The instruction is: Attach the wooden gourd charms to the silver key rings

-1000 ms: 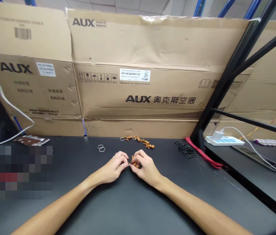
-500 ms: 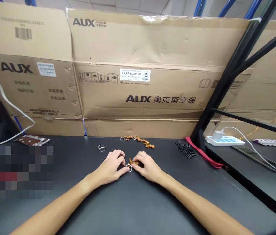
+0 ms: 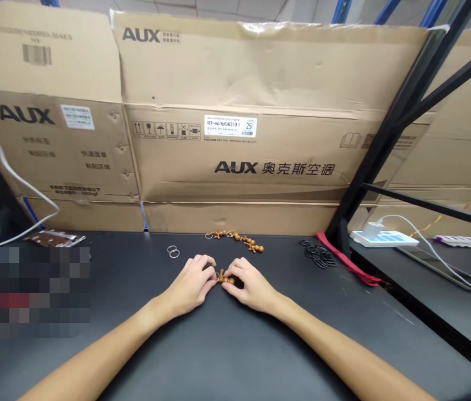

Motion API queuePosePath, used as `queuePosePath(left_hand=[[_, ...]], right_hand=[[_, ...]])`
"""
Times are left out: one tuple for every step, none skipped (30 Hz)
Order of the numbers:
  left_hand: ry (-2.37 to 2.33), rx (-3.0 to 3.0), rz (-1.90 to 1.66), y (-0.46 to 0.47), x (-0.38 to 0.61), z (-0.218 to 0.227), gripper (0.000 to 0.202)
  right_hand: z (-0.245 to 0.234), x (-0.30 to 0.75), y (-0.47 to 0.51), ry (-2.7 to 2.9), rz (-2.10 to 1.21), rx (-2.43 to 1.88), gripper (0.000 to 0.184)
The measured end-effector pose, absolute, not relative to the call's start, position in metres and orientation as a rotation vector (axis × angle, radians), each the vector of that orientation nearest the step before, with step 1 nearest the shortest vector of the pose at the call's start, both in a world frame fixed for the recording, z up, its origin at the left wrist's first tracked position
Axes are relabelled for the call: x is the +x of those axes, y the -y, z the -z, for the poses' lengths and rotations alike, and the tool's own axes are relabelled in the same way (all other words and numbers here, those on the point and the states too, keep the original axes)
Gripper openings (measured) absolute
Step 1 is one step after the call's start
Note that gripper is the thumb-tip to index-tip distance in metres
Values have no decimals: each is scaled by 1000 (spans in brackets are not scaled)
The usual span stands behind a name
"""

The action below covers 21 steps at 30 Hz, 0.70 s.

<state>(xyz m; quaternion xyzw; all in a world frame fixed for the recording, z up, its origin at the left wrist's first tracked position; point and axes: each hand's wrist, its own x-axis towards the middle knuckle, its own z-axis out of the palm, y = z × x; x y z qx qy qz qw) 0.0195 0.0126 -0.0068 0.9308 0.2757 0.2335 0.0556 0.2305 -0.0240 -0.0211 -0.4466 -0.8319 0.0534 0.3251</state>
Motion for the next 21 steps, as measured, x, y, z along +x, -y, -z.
queuePosePath(left_hand=[[-818, 2813, -695, -13, 19, 6, 18], [-797, 2799, -686, -14, 18, 5, 17], [-779, 2786, -680, -14, 17, 4, 17], [-770, 2773, -679, -14, 17, 4, 16], [-770, 2761, -682, -14, 17, 4, 14], [-778, 2751, -689, -13, 17, 4, 12], [-788, 2742, -695, -13, 17, 4, 10], [-798, 2734, -703, -13, 17, 5, 10], [-803, 2727, -711, -12, 17, 6, 10], [-802, 2722, -718, -13, 17, 7, 10], [-798, 2718, -723, -13, 18, 8, 11], [-793, 2712, -730, -13, 18, 8, 12], [-788, 2705, -735, -14, 18, 9, 13], [-782, 2698, -736, -14, 19, 10, 14], [-775, 2692, -732, -15, 19, 10, 15], [-769, 2687, -728, -15, 19, 10, 15], [-766, 2681, -722, -14, 19, 10, 14], [-768, 2676, -716, -14, 19, 9, 14], [-775, 2670, -713, -14, 19, 9, 12], [-789, 2662, -716, -13, 19, 9, 11], [-804, 2657, -719, -13, 19, 9, 11]], right_hand=[[22, 232, 22, 2173, -107, -1201, 5], [22, 234, 21, 2155, -75, -1230, 5], [23, 235, 19, 2137, -52, -1252, 5], [23, 236, 19, 2121, -43, -1262, 5], [22, 236, 19, 2115, -47, -1259, 5], [22, 236, 20, 2118, -63, -1246, 5], [20, 235, 21, 2130, -84, -1222, 5], [19, 233, 23, 2148, -107, -1195, 5], [18, 232, 25, 2168, -130, -1168, 5], [17, 230, 27, 2187, -148, -1148, 5], [16, 229, 28, 2202, -159, -1137, 5], [16, 228, 28, 2211, -163, -1140, 5], [16, 228, 28, 2209, -157, -1160, 5], [17, 229, 27, 2195, -145, -1194, 5], [18, 230, 25, 2172, -128, -1233, 6], [20, 231, 24, 2145, -114, -1272, 6], [21, 232, 22, 2117, -103, -1304, 6], [22, 233, 22, 2099, -103, -1320, 7], [22, 233, 22, 2093, -111, -1317, 6], [22, 233, 22, 2099, -127, -1294, 6], [21, 233, 24, 2113, -149, -1260, 6]])
